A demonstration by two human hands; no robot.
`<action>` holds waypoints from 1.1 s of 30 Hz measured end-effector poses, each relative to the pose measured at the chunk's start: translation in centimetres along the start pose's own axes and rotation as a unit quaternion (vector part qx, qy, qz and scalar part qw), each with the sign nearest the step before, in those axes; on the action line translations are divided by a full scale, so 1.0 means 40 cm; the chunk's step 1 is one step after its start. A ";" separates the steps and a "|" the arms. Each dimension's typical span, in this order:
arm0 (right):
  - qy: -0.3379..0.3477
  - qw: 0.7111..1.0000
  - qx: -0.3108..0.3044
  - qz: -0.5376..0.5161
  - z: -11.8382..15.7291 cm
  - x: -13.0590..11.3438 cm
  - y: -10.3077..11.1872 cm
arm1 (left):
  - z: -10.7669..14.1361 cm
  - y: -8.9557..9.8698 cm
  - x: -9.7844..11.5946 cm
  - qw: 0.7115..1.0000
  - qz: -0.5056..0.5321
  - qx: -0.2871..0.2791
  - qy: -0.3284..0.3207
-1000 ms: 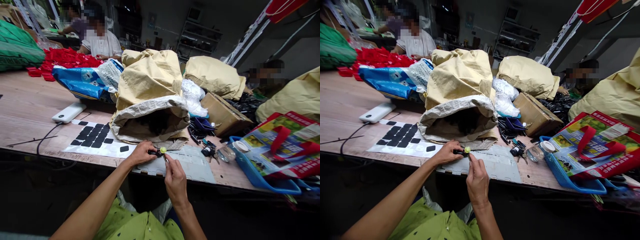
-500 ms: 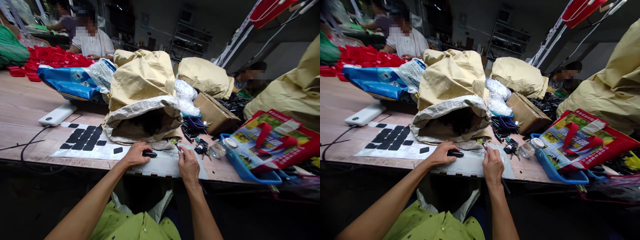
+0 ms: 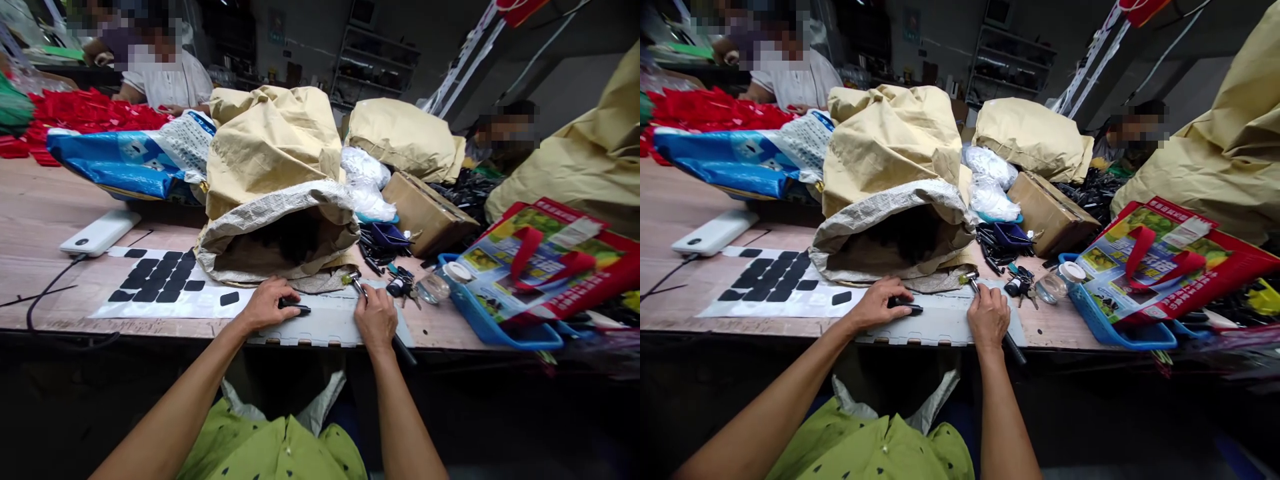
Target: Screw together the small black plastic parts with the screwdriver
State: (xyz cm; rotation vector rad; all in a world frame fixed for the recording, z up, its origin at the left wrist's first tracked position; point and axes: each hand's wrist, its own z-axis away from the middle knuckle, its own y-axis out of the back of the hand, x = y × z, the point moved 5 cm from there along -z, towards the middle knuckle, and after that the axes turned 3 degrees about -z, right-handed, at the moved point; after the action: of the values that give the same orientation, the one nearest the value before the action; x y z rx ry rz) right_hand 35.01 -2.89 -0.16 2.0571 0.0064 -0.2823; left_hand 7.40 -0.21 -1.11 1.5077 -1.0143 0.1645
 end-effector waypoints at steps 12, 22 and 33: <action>-0.001 1.000 -0.004 -0.006 0.001 -0.002 0.004 | 0.002 0.001 0.009 1.000 -0.010 -0.013 -0.023; -0.009 1.000 -0.012 0.013 -0.002 -0.007 0.009 | 0.003 0.000 0.008 1.000 -0.007 -0.014 -0.021; -0.007 1.000 -0.009 0.009 -0.001 -0.006 0.008 | 0.041 0.025 0.078 0.998 0.045 0.012 -0.047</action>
State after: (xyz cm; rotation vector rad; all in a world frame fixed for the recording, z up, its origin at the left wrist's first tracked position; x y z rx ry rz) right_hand 34.81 -2.97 0.20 2.0362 -0.0182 -0.2835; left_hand 7.88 -3.00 1.18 1.5043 -1.1594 0.1717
